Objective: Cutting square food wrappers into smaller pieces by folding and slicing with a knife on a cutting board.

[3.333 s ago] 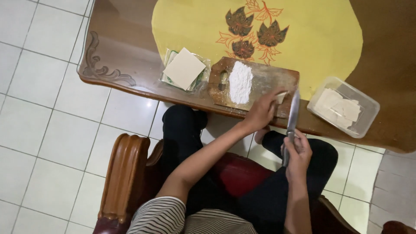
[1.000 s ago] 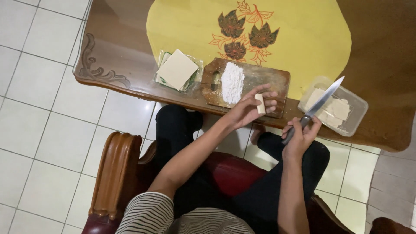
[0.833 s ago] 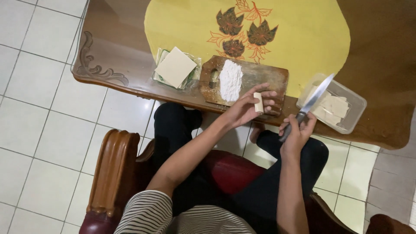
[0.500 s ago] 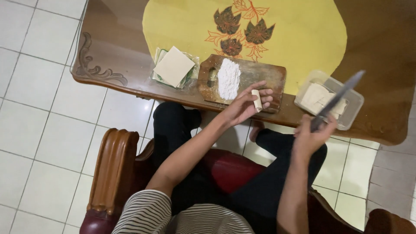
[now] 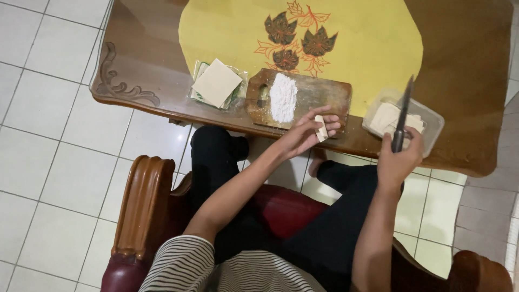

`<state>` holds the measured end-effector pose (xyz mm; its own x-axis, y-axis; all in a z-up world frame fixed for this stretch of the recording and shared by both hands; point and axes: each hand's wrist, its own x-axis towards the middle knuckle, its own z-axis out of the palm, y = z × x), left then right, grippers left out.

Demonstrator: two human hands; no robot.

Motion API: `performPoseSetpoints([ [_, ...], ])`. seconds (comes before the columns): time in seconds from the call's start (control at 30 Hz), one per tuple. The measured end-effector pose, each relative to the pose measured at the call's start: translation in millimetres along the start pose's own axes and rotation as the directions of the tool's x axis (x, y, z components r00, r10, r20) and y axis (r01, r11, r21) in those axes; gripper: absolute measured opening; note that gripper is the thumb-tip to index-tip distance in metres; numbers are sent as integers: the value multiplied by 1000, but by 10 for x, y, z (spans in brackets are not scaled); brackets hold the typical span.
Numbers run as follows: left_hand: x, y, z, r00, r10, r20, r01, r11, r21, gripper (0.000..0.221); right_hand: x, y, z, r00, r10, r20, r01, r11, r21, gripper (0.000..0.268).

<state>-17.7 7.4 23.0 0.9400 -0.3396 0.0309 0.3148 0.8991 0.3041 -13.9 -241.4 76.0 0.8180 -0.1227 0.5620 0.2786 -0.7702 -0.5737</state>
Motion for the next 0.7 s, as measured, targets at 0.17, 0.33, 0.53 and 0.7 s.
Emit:
performPoseSetpoints([
  [0.17,-15,-261,-100,999,22,23,-25,984,175,51,-15,89,73,998,19,-62,-19,1000,-2,44],
  [0.33,-74,-396,-122,1000,-3,-19,9,960,281,53,-36,149,86,998,47,-43,-47,999,6,49],
  [0.53,-106,-417,-9,995,28,-101,14,918,397,51,-33,32,-10,1000,3,11,-3,1000,17,57],
  [0.7,-98,-455,-55,983,91,-162,-14,907,421,50,-46,27,-41,998,-8,70,4,998,65,56],
])
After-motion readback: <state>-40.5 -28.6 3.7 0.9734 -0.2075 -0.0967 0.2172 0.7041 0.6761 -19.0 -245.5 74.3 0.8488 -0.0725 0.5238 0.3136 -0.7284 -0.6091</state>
